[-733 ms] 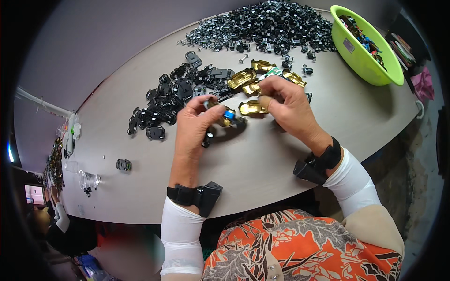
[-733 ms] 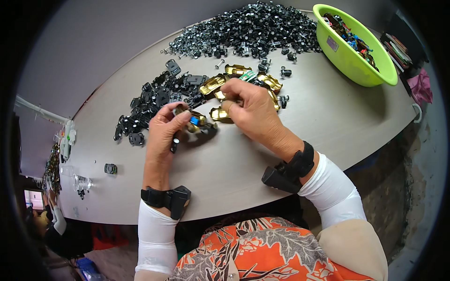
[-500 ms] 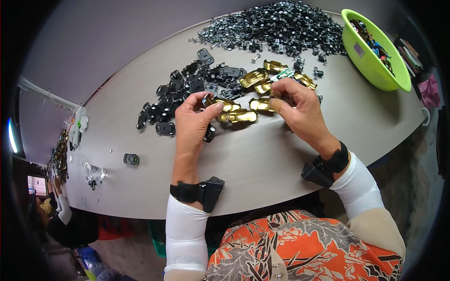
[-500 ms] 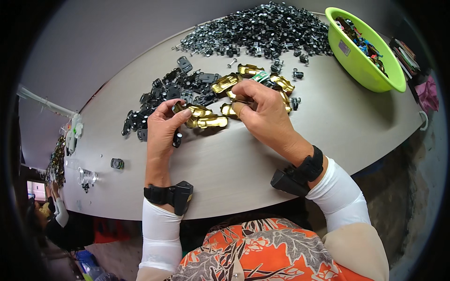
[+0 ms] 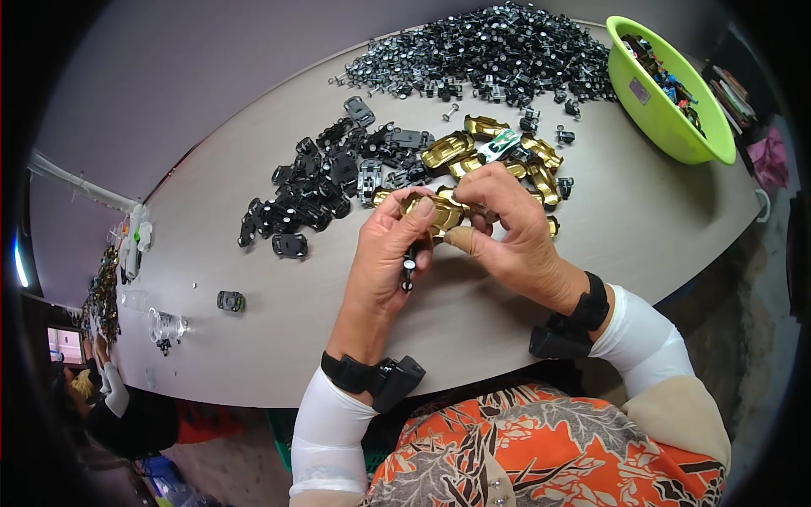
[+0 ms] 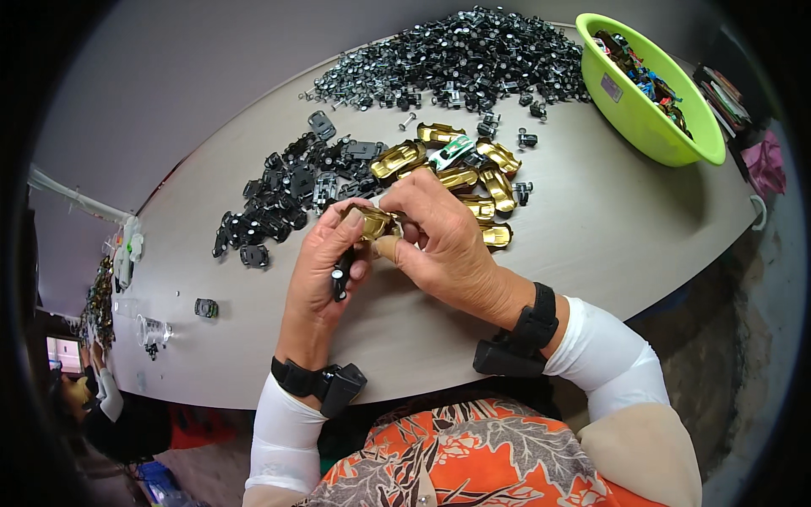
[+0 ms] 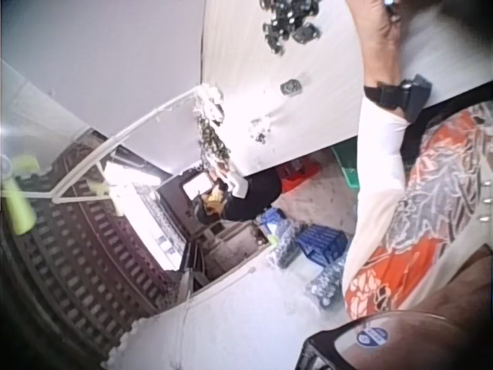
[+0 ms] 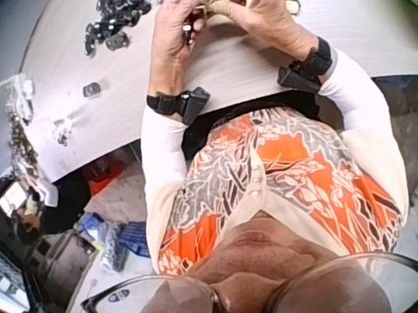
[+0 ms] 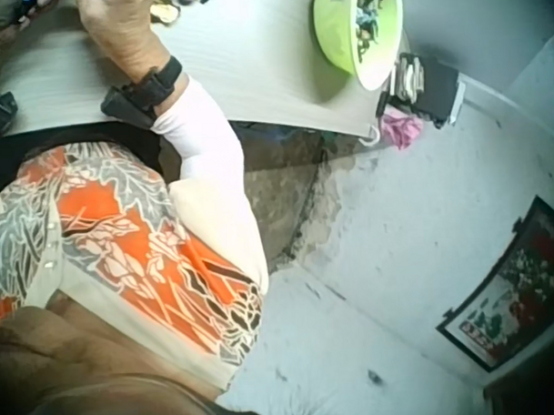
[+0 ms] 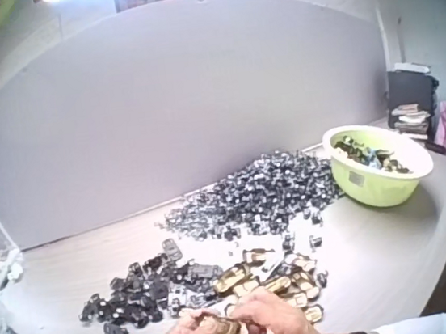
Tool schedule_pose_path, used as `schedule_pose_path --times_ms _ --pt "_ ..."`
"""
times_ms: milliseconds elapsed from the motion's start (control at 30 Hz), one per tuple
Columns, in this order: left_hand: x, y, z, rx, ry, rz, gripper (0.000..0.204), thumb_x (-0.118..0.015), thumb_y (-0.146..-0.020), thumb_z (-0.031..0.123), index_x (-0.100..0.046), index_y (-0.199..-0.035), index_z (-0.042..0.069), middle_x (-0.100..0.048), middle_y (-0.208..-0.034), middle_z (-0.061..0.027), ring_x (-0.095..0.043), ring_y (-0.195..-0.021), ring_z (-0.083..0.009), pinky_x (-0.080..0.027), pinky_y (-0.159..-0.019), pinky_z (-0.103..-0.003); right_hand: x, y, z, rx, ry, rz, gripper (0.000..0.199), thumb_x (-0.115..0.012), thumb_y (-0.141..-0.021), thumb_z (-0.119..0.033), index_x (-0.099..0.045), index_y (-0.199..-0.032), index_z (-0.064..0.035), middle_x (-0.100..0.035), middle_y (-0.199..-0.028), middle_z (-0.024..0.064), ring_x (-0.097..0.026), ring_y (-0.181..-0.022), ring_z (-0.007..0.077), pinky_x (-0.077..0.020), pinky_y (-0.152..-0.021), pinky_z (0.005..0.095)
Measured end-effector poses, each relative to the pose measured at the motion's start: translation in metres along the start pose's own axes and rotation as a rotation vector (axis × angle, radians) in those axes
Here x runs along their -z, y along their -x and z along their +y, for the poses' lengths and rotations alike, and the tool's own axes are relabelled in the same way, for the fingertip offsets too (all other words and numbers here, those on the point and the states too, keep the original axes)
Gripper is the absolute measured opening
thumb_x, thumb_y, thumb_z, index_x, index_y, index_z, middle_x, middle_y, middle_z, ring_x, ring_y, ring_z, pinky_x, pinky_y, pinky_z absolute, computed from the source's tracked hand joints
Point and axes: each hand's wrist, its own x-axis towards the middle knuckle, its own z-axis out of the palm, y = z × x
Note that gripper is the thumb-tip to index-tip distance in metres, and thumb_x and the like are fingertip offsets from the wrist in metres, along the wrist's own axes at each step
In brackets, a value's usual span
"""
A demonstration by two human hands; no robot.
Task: The person assembles small toy cars by hand at a table. They pick up black chassis and colorful car bodies, snap them together, and place the finished units on the table. The person handles the parts one at a time, repeatedly performing the same assembly sequence.
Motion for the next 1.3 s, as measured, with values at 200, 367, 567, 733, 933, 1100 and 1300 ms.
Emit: schedule_pose_path --times_ms 200,367,567,733,933,1100,1300 --pt "-0.004 0.004 -0.002 0.041 -0.102 -0.068 0.027 -0.057 -0.09 0.032 -0.056 -0.093 0.005 -0.059 -0.073 -0.0027 -0.053 -0.058 -0.005 -0.036 -0.041 -0.015 -0.002 -0.001 0.005 -0.253 -0.471 0.08 0.03 -0.064 -0.077 0.002 -0.051 -0.104 -0.0016 -0.054 -0.093 0.0027 -0.051 -0.079 0.0064 -0.0457 -0.067 0.0206" --pt "-0.013 0.009 -0.001 0.171 -0.05 -0.147 0.035 -0.048 -0.093 0.041 -0.055 -0.087 0.007 -0.056 -0.064 -0.0036 -0.048 -0.046 -0.0052 -0.032 -0.038 -0.016 -0.003 0.001 0.01 -0.288 -0.466 0.061 0.029 -0.065 -0.079 -0.001 -0.051 -0.105 0.0004 -0.058 -0.089 0.0031 -0.055 -0.077 0.0062 -0.0469 -0.067 0.019" --pt "-0.009 0.007 -0.007 0.159 -0.177 -0.159 0.04 -0.042 -0.094 0.043 -0.055 -0.09 0.006 -0.056 -0.06 -0.0054 -0.044 -0.04 -0.0059 -0.031 -0.035 -0.017 -0.003 -0.001 -0.002 -0.414 -0.667 -0.027 0.026 -0.066 -0.079 -0.003 -0.053 -0.101 -0.0007 -0.059 -0.087 0.0023 -0.056 -0.074 0.0063 -0.0473 -0.065 0.0197" --pt "-0.009 0.007 -0.006 0.186 -0.231 -0.19 0.039 -0.044 -0.093 0.043 -0.054 -0.085 0.006 -0.056 -0.06 -0.0055 -0.046 -0.042 -0.0071 -0.032 -0.035 -0.019 0.002 -0.001 0.0 -0.47 -0.695 -0.062 0.034 -0.068 -0.077 -0.001 -0.051 -0.106 -0.0021 -0.055 -0.094 0.0011 -0.053 -0.087 0.0079 -0.0458 -0.078 0.0239" --pt "-0.007 0.004 -0.004 0.238 -0.248 -0.24 0.04 -0.048 -0.092 0.044 -0.056 -0.079 0.007 -0.057 -0.067 -0.0017 -0.05 -0.055 -0.0058 -0.039 -0.049 -0.018 0.004 -0.001 -0.012 -0.452 -0.723 -0.075 0.029 -0.065 -0.076 -0.003 -0.05 -0.101 -0.0025 -0.056 -0.088 0.0015 -0.053 -0.075 0.0045 -0.0461 -0.058 0.0195" --pt "0.01 0.003 0.01 -0.115 -0.189 0.165 0.015 -0.058 -0.088 0.02 -0.057 -0.088 0.005 -0.058 -0.075 -0.0008 -0.05 -0.061 -0.0045 -0.04 -0.054 -0.018 0.011 -0.004 -0.008 -0.397 -0.342 -0.049 0.028 -0.064 -0.072 -0.003 -0.051 -0.096 -0.002 -0.053 -0.08 0.0001 -0.044 -0.064 0.0032 -0.0381 -0.052 0.0199" --pt "0.013 -0.002 -0.002 -0.166 -0.115 0.072 0.02 -0.061 -0.078 -0.003 -0.057 -0.097 -0.001 -0.057 -0.095 -0.0057 -0.056 -0.083 -0.0109 -0.047 -0.074 -0.022 0.009 -0.001 -0.009 -0.36 -0.166 -0.078 0.029 -0.064 -0.07 -0.002 -0.051 -0.096 -0.0016 -0.05 -0.074 -0.0014 -0.04 -0.057 0.0025 -0.0341 -0.049 0.0192"
